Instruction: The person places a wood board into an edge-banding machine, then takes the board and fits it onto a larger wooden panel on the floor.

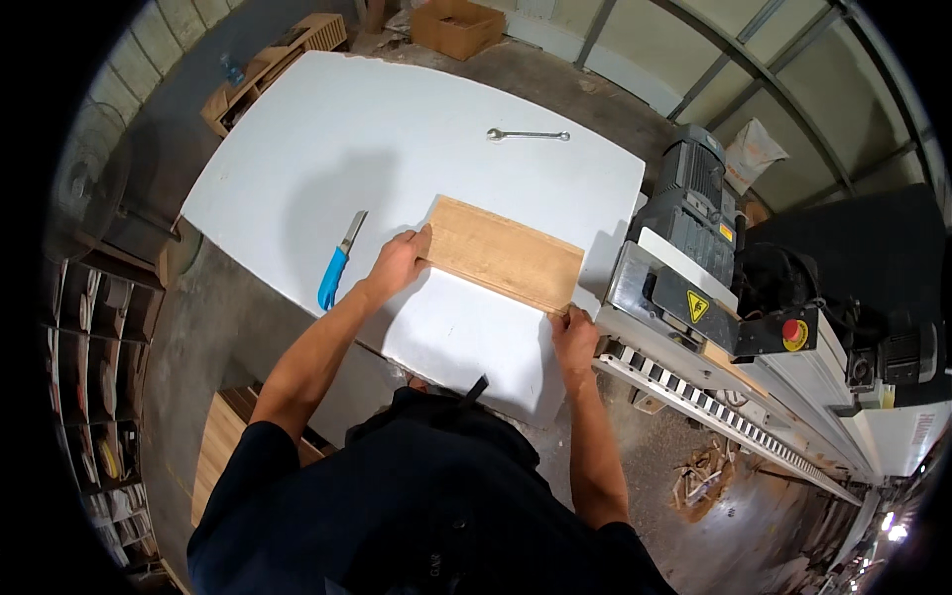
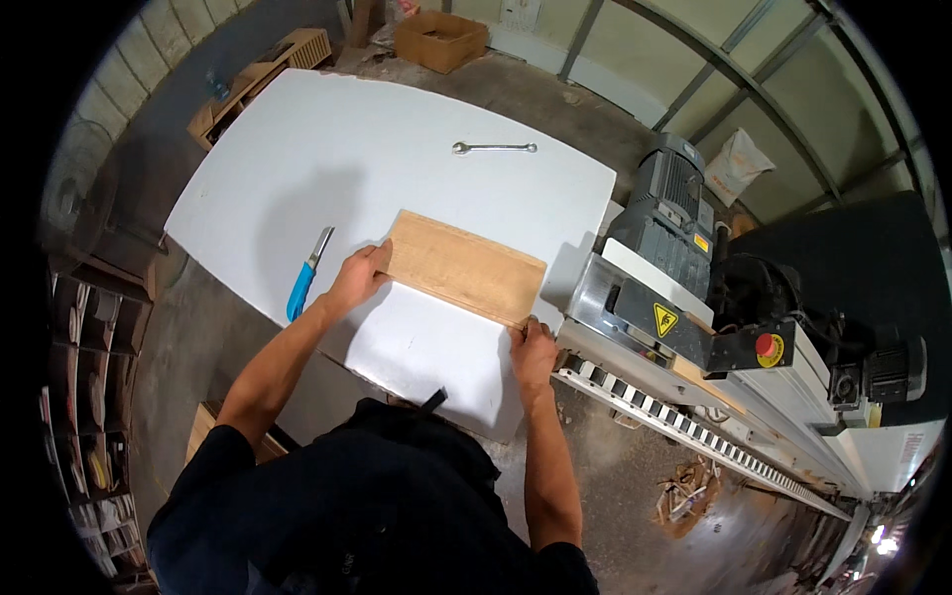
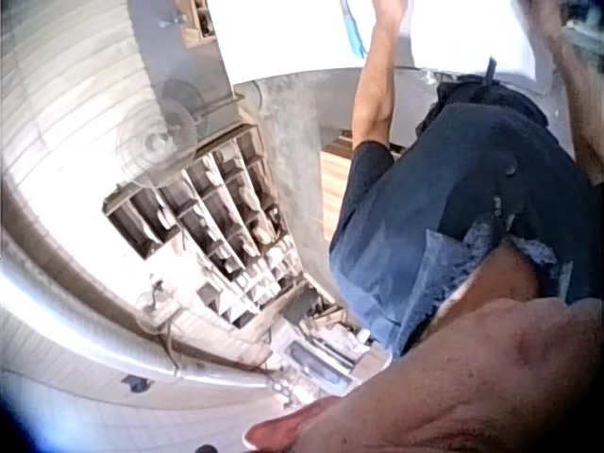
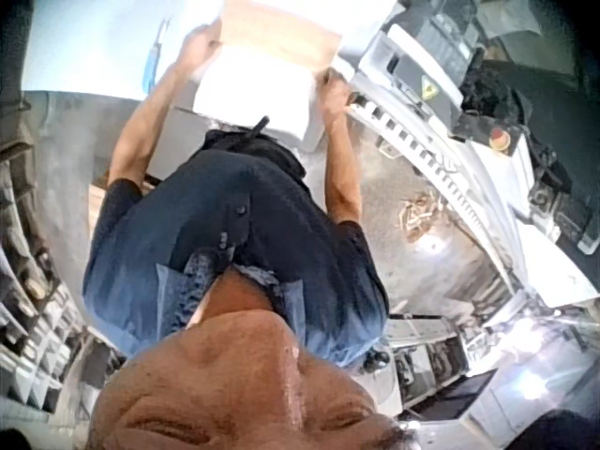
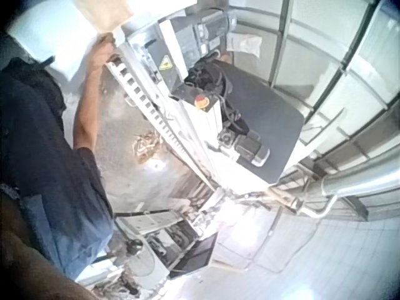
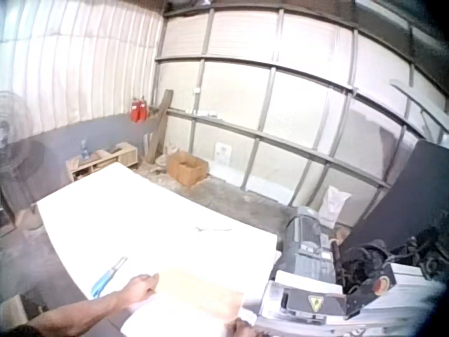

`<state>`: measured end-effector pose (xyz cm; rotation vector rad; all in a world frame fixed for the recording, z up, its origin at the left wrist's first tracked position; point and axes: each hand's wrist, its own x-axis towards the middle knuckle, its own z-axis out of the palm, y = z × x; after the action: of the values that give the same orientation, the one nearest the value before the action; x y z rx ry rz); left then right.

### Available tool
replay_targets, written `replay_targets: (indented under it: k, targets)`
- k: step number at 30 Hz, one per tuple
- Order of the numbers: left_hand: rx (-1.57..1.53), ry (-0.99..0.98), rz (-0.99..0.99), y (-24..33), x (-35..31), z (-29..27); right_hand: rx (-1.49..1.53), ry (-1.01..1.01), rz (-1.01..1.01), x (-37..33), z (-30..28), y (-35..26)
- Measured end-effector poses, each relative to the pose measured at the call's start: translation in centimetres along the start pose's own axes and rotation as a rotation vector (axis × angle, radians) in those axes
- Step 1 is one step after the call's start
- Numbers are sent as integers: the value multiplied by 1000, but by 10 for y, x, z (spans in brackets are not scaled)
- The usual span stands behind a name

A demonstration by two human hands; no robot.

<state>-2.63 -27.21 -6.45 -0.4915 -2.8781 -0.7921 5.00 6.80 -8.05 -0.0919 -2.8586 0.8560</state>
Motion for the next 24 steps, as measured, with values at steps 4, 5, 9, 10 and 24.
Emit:
replay_targets:
  k: [4,5,9,10,24]
  targets:
    - [-4,5,43,2,0,-2,-97,88,-41,-4,3,1]
    - [-16,-8,38,0,2,-3,-121,92,-59,-5,4,3]
    - [-15,-47,24,0,4,-4,-100,183,-123,-7,7,7]
    - [-17,-45,24,0,3,-4,-101,183,-124,-6,5,6]
    - [-134,-80,-44,-8,-27,-16,542,81,282,-13,8,1]
